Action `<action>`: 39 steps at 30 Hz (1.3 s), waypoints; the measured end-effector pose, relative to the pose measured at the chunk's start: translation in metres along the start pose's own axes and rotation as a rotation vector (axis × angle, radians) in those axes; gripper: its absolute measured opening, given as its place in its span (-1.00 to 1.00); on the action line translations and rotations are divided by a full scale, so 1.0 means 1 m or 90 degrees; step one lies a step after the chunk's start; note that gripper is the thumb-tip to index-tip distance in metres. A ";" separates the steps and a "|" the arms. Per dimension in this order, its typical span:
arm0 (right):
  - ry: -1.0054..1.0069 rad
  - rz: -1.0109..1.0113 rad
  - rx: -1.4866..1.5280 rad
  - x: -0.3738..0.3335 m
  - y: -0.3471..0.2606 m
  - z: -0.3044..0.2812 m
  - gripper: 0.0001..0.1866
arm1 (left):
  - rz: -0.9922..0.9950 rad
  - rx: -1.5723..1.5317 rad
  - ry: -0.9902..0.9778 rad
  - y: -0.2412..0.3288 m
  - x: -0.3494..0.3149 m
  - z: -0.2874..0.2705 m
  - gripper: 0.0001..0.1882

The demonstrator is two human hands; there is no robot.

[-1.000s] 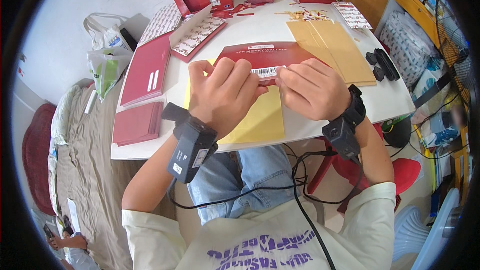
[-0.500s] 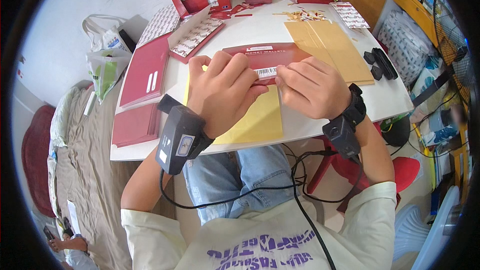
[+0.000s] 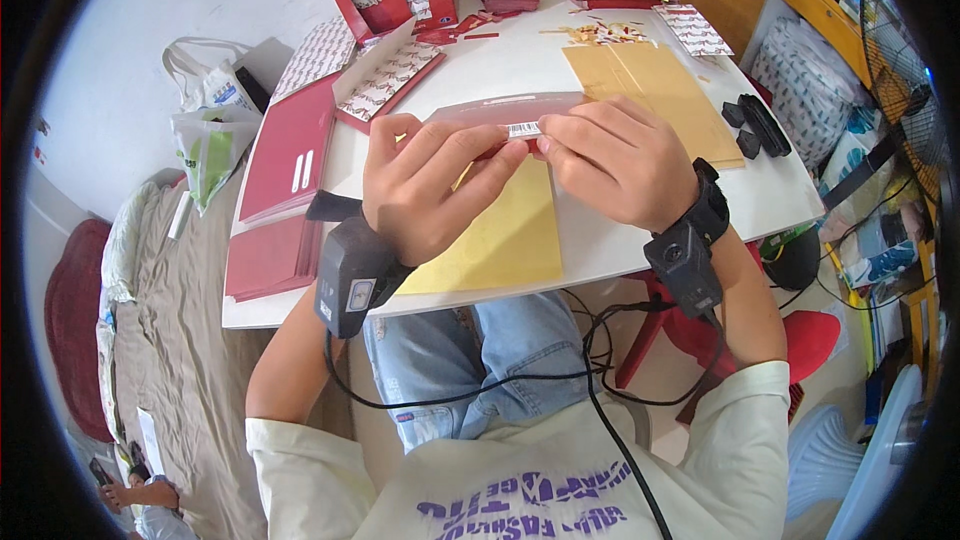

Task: Folding and assembling red cardstock 'money wallet' packaging folders and inserting paper.

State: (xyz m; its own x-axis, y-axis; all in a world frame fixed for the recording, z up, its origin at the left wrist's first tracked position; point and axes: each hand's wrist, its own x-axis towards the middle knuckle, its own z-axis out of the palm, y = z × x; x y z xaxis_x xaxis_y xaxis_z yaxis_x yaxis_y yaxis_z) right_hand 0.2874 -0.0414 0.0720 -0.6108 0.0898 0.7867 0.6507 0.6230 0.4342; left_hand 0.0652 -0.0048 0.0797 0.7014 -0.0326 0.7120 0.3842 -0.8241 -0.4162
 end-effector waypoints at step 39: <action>-0.112 0.181 0.008 -0.024 -0.008 -0.012 -0.61 | -0.463 -0.218 -0.314 0.000 -0.071 -0.023 -0.25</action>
State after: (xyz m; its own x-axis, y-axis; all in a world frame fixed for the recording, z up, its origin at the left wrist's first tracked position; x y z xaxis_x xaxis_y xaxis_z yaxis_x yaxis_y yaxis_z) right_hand 0.3024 -0.0580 0.0545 -0.4752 0.3934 0.7871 0.8010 0.5635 0.2020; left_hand 0.0020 -0.0160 0.0424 0.5639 0.7336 0.3792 0.6854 -0.6719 0.2805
